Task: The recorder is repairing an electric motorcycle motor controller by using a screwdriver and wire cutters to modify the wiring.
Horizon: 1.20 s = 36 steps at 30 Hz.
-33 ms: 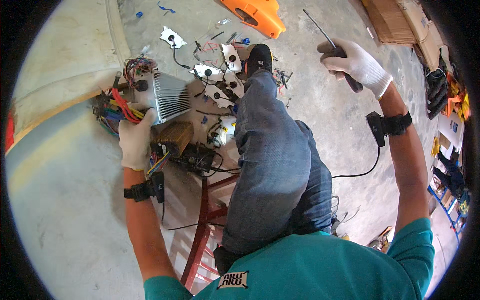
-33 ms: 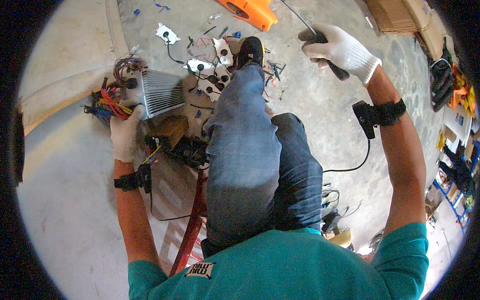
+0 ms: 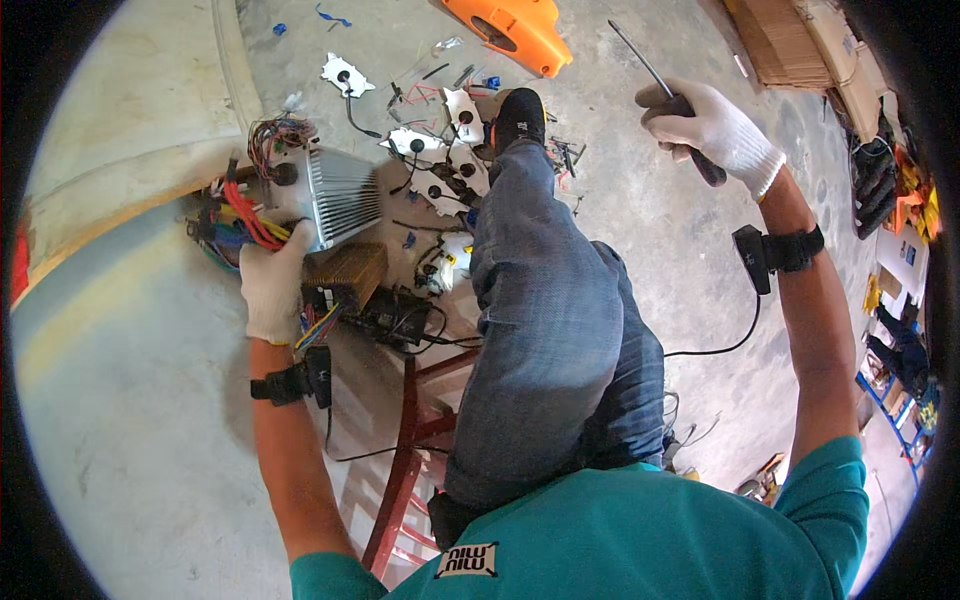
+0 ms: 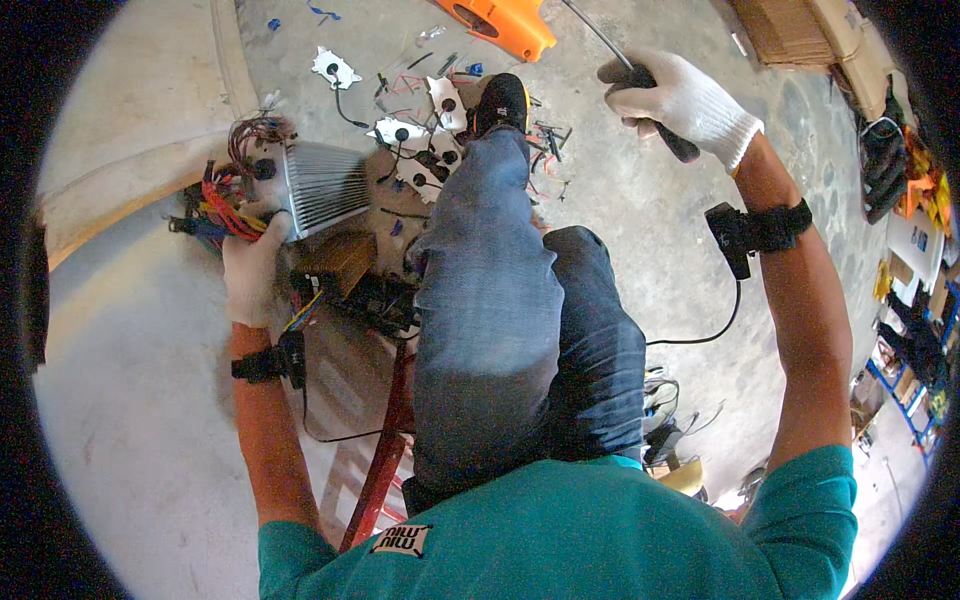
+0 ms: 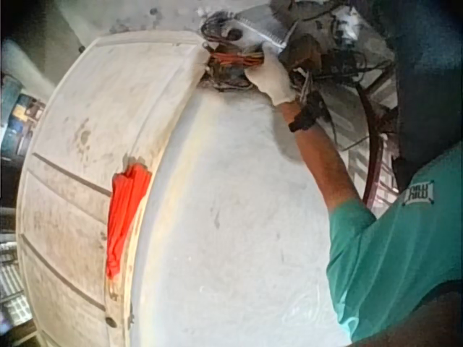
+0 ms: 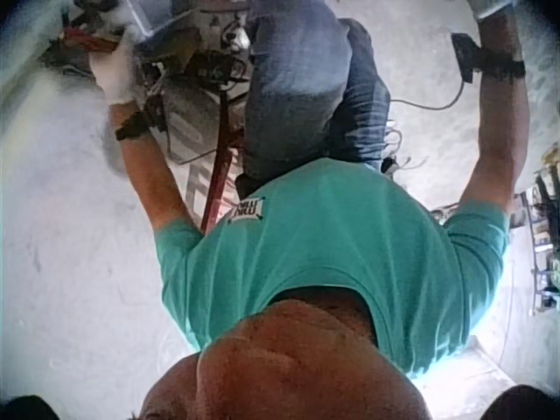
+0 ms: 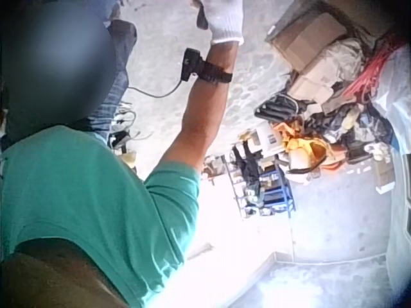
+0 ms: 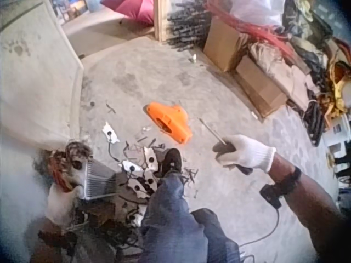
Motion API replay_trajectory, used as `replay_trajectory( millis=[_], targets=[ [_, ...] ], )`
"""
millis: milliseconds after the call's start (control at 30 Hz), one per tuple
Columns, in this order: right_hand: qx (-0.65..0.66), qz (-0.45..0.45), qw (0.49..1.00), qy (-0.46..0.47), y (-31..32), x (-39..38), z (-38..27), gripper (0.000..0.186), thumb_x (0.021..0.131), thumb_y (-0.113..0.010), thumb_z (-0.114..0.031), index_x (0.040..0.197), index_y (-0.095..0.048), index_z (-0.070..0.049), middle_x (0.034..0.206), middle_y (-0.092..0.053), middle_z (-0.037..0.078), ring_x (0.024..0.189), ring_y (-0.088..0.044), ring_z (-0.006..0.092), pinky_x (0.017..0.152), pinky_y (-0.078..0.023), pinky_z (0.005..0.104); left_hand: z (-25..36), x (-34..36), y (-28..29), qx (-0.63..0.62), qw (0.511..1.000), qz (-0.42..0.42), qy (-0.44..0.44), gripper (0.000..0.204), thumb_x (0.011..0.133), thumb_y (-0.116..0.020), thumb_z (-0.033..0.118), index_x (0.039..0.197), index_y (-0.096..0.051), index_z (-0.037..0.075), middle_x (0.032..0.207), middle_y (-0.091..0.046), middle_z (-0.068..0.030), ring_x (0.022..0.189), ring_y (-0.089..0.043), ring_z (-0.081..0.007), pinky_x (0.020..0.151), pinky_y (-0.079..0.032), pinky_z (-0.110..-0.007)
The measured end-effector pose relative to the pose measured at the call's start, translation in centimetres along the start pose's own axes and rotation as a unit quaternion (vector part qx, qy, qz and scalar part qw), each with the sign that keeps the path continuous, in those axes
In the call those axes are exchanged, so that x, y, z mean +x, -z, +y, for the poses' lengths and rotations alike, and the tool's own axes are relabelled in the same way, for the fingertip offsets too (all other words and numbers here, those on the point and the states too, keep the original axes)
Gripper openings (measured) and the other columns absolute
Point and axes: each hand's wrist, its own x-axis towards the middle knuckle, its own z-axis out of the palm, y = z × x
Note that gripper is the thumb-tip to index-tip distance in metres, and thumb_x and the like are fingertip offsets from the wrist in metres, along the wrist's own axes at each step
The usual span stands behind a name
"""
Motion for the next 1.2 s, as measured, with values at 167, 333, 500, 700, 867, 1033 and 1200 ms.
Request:
replay_trajectory(
  millis=[167, 333, 500, 700, 867, 1033, 1200],
  targets=[
    [0.013, 0.001, 1.000, -0.015, 0.0, 0.2, -0.3, 0.046, 0.088, -0.066, -0.019, 0.127, -0.062, 0.006, 0.081, -0.065, 0.005, 0.066, -0.063, 0.0109, 0.062, -0.055, 0.0259, -4.0, -1.2, -1.3, -0.122, 0.989, -0.006, -0.079, 0.032, 0.087, -0.079, 0.018, 0.114, -0.072, 0.001, 0.107, -0.074, -0.0067, 0.099, -0.067, -0.0175, 0.093, -0.051, -0.034],
    [0.001, -0.002, 1.000, -0.022, -0.1, 0.4, -0.3, 0.047, 0.090, -0.067, -0.020, 0.128, -0.062, 0.006, 0.082, -0.065, 0.005, 0.069, -0.064, 0.0114, 0.064, -0.056, 0.0268, -2.7, -2.7, -2.9, -0.112, 0.993, 0.013, -0.031, 0.033, 0.087, -0.079, 0.013, 0.116, -0.071, 0.001, 0.114, -0.072, -0.0069, 0.102, -0.067, -0.0182, 0.096, -0.051, -0.034],
    [0.015, -0.013, 0.999, -0.035, 0.0, 0.2, -0.4, 0.046, 0.090, -0.067, -0.020, 0.128, -0.062, 0.006, 0.082, -0.065, 0.005, 0.069, -0.063, 0.0115, 0.065, -0.056, 0.0270, -4.0, -2.2, -3.3, -0.147, 0.989, 0.027, -0.016, 0.034, 0.086, -0.080, 0.014, 0.116, -0.071, 0.001, 0.114, -0.072, -0.0070, 0.102, -0.067, -0.0181, 0.096, -0.051, -0.033],
    [0.005, -0.010, 0.998, -0.060, 0.0, 0.0, 0.1, 0.045, 0.089, -0.067, -0.019, 0.127, -0.062, 0.006, 0.082, -0.064, 0.005, 0.068, -0.063, 0.0113, 0.065, -0.056, 0.0272, -4.3, -1.4, -1.3, -0.106, 0.994, -0.010, -0.007, 0.032, 0.086, -0.079, 0.013, 0.115, -0.071, 0.003, 0.114, -0.071, -0.0059, 0.104, -0.066, -0.0169, 0.095, -0.051, -0.033],
    [0.029, -0.008, 0.998, -0.061, -0.1, 0.0, 0.3, 0.044, 0.089, -0.066, -0.018, 0.125, -0.061, 0.007, 0.080, -0.064, 0.004, 0.068, -0.062, 0.0114, 0.064, -0.055, 0.0270, -5.2, -0.5, -0.1, -0.105, 0.993, -0.033, -0.044, 0.029, 0.086, -0.078, 0.012, 0.112, -0.071, 0.002, 0.108, -0.071, -0.0048, 0.101, -0.065, -0.0160, 0.093, -0.051, -0.033],
    [0.038, -0.017, 0.997, -0.072, -0.4, 0.0, -0.7, 0.042, 0.089, -0.067, -0.018, 0.122, -0.062, 0.007, 0.080, -0.065, 0.004, 0.066, -0.061, 0.0112, 0.061, -0.053, 0.0267, -5.3, -0.5, 0.3, -0.083, 0.993, -0.041, -0.075, 0.027, 0.086, -0.077, 0.009, 0.111, -0.071, 0.001, 0.104, -0.070, -0.0040, 0.097, -0.066, -0.0162, 0.092, -0.052, -0.033],
    [0.033, -0.013, 0.996, -0.088, -0.2, 0.0, -0.5, 0.042, 0.088, -0.068, -0.017, 0.122, -0.062, 0.007, 0.081, -0.065, 0.004, 0.066, -0.061, 0.0112, 0.061, -0.053, 0.0269, -3.3, -1.7, -1.2, -0.109, 0.992, -0.040, -0.044, 0.030, 0.085, -0.078, 0.009, 0.113, -0.071, 0.000, 0.106, -0.073, -0.0057, 0.097, -0.067, -0.0171, 0.093, -0.052, -0.033]
  ],
)
